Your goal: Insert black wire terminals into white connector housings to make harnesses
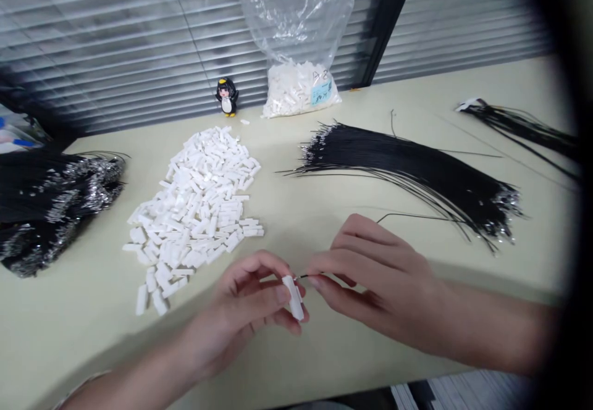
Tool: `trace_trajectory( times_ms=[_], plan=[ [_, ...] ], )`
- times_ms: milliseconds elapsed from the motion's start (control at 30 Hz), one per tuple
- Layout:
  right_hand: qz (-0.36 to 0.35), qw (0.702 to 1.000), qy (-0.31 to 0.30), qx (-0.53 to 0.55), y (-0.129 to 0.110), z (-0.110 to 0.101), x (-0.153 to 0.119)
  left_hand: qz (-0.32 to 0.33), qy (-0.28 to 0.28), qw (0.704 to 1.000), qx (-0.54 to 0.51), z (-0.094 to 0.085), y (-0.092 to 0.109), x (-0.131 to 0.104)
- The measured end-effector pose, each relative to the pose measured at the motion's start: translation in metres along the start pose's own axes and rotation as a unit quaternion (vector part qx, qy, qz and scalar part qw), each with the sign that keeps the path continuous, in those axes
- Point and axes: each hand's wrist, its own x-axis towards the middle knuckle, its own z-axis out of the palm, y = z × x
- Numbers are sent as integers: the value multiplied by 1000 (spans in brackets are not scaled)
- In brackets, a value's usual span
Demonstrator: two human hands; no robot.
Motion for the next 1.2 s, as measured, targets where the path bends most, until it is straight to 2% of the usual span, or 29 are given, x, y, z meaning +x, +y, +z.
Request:
trace_trajectory(
  times_ms=[300,467,633,833,1000,1167,1200],
  plan=[
    [-46,997,-7,-56,-3,-5,2,16,-35,999,6,-2,-2,1],
    [-108,985,-33,-131,-4,-12,-1,36,24,996,77,-3,-4,2],
    [-144,977,-18,-153,-4,-7,-2,28,59,991,114,-4,-6,4],
    [-136,981,-4,-141,1,3,-4,6,67,995,76,2,-3,3],
    [-128,981,-5,-142,3,2,-4,7,63,995,80,2,-2,4],
    [-24,995,66,-72,3,-4,3,56,159,981,93,-4,1,7],
    [-8,996,76,-52,3,-5,4,59,164,980,94,-5,1,7]
  ],
)
